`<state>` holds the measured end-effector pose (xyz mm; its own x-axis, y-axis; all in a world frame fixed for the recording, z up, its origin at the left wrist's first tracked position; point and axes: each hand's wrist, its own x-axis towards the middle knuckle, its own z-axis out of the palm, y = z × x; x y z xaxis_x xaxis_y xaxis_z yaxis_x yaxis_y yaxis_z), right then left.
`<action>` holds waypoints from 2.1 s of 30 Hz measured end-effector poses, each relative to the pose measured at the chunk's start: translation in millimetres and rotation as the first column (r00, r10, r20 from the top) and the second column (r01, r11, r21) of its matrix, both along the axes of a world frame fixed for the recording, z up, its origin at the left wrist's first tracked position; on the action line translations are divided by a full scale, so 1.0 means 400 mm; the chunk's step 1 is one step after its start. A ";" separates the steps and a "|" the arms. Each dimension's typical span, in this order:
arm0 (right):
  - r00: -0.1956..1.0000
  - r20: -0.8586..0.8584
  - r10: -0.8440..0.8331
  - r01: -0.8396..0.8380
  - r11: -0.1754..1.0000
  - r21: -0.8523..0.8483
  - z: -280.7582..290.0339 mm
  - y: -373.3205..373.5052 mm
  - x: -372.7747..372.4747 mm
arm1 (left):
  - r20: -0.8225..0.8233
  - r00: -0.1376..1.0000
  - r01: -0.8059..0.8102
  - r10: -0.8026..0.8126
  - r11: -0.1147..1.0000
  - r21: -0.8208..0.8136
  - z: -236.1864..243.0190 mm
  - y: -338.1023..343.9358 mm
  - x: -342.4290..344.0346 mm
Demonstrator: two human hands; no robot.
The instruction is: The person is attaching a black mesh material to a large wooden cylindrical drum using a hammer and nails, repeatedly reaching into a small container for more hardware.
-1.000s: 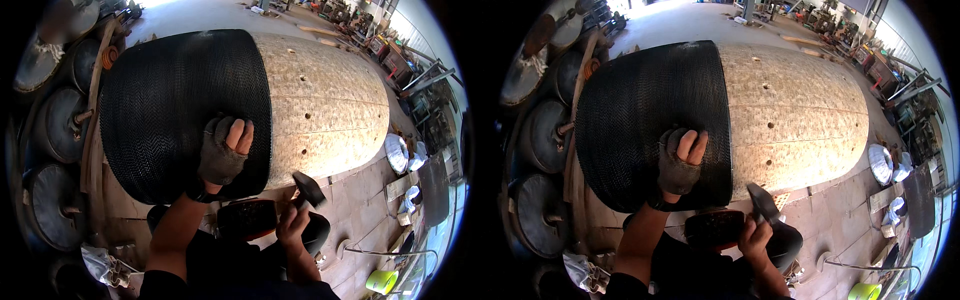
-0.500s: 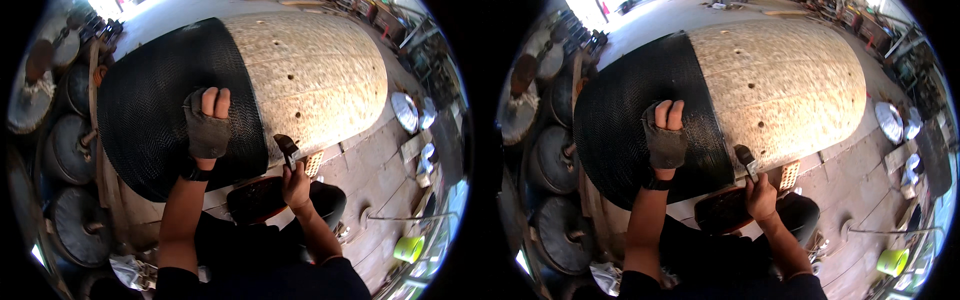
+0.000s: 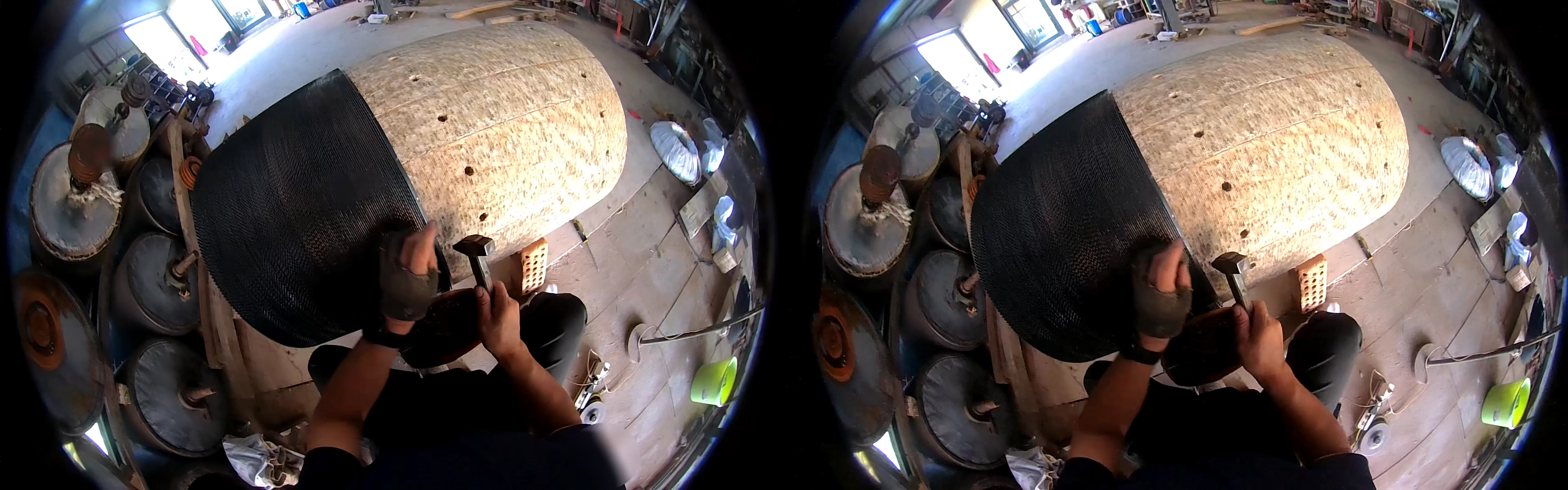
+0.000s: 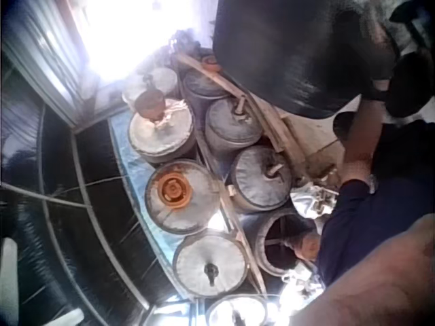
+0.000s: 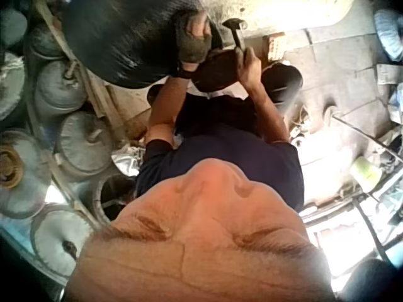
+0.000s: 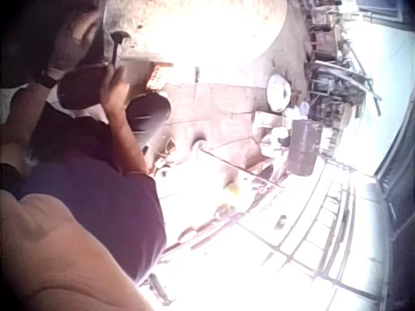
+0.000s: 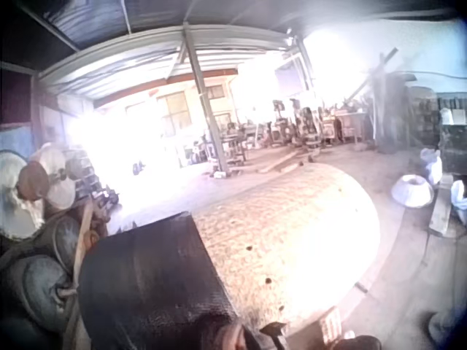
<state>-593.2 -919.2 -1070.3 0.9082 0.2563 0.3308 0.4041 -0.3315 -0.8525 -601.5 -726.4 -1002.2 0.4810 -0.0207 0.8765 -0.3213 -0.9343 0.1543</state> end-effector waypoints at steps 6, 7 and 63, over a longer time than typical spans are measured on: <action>0.998 -0.064 -0.009 0.007 0.999 -0.031 -0.009 -0.020 -0.004 | -0.102 0.994 -0.029 0.023 0.998 -0.059 -0.048 -0.028 0.007; 0.999 -0.053 -0.010 0.008 0.999 -0.034 -0.007 -0.020 -0.003 | -0.120 0.992 -0.052 0.044 0.997 -0.062 -0.039 -0.030 0.004; 0.998 0.042 0.051 -0.051 0.999 -0.014 0.078 -0.054 -0.035 | -0.765 0.642 -0.049 -0.044 0.994 -0.099 -0.133 -0.176 -0.221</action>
